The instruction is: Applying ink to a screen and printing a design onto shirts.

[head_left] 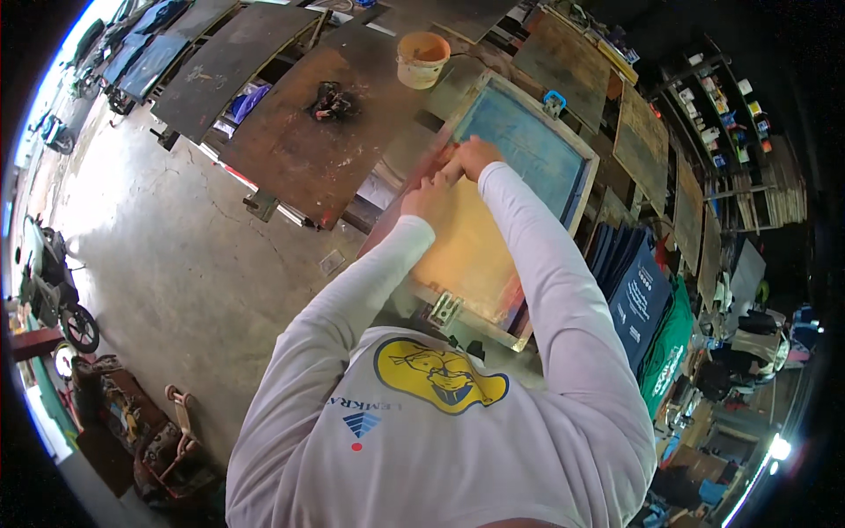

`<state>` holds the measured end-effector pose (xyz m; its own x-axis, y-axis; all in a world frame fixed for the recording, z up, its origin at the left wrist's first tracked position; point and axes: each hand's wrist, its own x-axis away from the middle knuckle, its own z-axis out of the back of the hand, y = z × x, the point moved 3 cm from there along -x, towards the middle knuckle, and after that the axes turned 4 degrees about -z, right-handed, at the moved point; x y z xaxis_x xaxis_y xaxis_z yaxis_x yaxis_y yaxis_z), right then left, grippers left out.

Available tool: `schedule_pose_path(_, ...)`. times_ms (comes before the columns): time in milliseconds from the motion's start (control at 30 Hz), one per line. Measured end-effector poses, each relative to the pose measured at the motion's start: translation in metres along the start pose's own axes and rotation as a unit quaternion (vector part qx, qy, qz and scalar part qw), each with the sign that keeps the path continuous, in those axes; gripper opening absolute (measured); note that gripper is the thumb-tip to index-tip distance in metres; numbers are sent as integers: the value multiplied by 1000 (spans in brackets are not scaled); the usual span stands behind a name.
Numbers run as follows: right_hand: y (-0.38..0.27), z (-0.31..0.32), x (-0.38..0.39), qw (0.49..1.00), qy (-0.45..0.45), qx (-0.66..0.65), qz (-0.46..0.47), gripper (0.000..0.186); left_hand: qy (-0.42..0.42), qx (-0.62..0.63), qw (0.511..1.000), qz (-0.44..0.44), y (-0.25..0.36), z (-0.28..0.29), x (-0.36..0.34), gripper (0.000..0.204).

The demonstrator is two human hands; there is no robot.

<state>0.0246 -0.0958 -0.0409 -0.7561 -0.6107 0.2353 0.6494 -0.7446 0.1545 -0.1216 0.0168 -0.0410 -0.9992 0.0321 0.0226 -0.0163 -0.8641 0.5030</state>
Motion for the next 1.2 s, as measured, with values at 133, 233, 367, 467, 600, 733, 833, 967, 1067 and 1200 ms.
schedule_pose_path(133,18,-27,23,998,-23,-50,-43,18,-11,-13,998,-53,4,-9,0,34)
schedule_pose_path(233,14,-34,61,992,-51,-92,-70,17,-44,-11,995,-90,10,-16,15,36)
schedule_pose_path(367,3,-24,114,986,-120,-101,-55,17,-125,-4,984,-124,20,-28,47,36)
schedule_pose_path(467,-9,-14,121,987,-118,-62,-94,15,-116,8,983,-141,15,-24,52,34)
schedule_pose_path(600,-19,-23,172,976,-47,-125,-173,15,-124,-5,966,-228,19,-7,40,36)
schedule_pose_path(733,-49,-51,245,909,17,-205,-362,15,-144,41,933,-326,65,18,41,29)
schedule_pose_path(833,-73,-62,297,819,59,-280,-497,16,-199,53,899,-387,116,37,57,20)
schedule_pose_path(967,-103,-54,358,728,96,-359,-577,21,-254,31,836,-485,169,54,86,21)
schedule_pose_path(1067,-121,-35,394,706,163,-376,-578,21,-256,56,797,-544,192,65,104,24)
schedule_pose_path(1200,-137,-24,425,654,66,-417,-628,23,-273,59,773,-569,207,61,118,25)
